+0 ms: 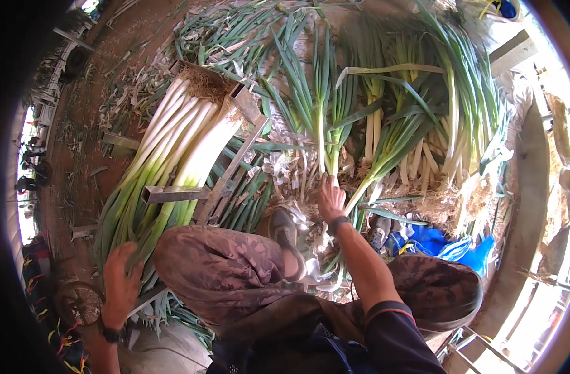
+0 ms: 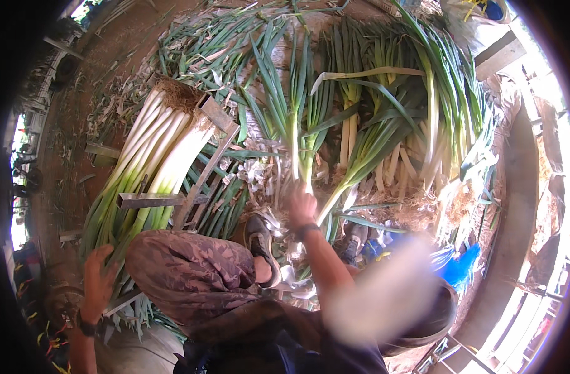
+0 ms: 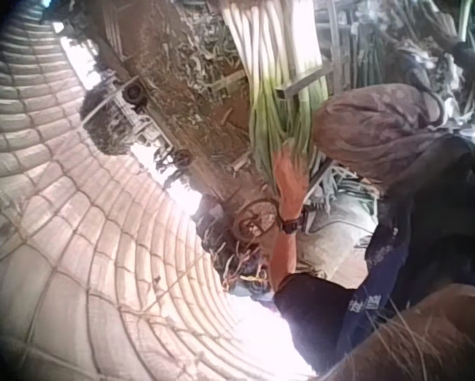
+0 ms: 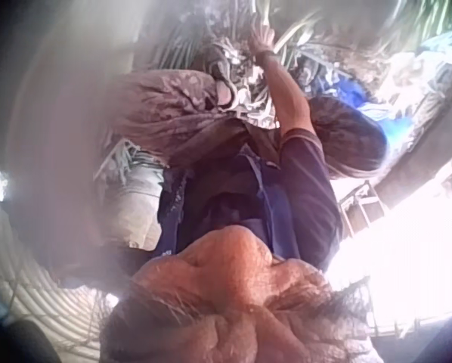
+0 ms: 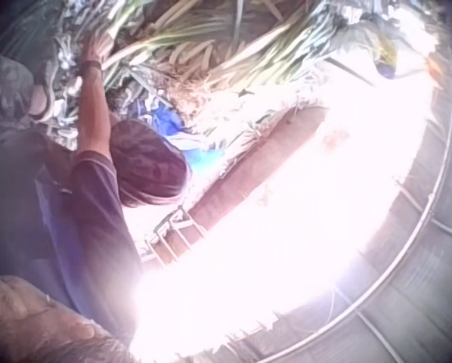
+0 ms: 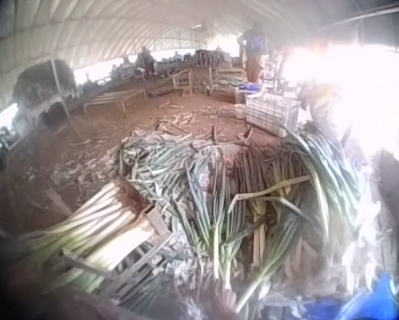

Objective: Trimming, cleaning, and bundling leeks in a large agricultural shed.

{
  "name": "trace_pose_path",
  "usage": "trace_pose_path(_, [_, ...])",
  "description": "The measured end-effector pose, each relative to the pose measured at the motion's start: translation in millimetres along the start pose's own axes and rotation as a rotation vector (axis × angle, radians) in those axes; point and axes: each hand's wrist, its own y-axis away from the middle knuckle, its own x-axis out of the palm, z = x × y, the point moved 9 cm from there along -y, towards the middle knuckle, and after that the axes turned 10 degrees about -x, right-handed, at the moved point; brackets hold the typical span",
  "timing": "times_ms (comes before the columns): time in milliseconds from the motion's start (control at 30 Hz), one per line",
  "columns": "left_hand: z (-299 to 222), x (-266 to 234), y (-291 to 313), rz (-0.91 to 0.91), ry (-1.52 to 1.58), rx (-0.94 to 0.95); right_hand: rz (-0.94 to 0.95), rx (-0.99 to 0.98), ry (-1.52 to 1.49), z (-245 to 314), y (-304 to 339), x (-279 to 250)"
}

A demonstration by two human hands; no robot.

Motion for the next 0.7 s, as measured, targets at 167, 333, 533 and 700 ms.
trace_pose_path(167, [-72.9,-30.4,57.6,-0.005,0.209,0.133,0.353,0.27,-0.773,0.3,-8.0,14.0])
trace_pose_path(333, [-137.9,89.3,16.7,0.161,0.921,-0.065,0.553,-0.057,-1.281,130.5,55.6,-27.9])
trace_pose_path(533, [-158.2,307.1,-59.0,0.775,1.411,-0.529,0.734,-0.521,-1.515,135.4,113.2,-69.9])
trace_pose_path(700, [-215.2,271.3,-54.4,0.78,1.523,-0.396,0.076,0.294,-0.739,-127.8,99.1,19.2])
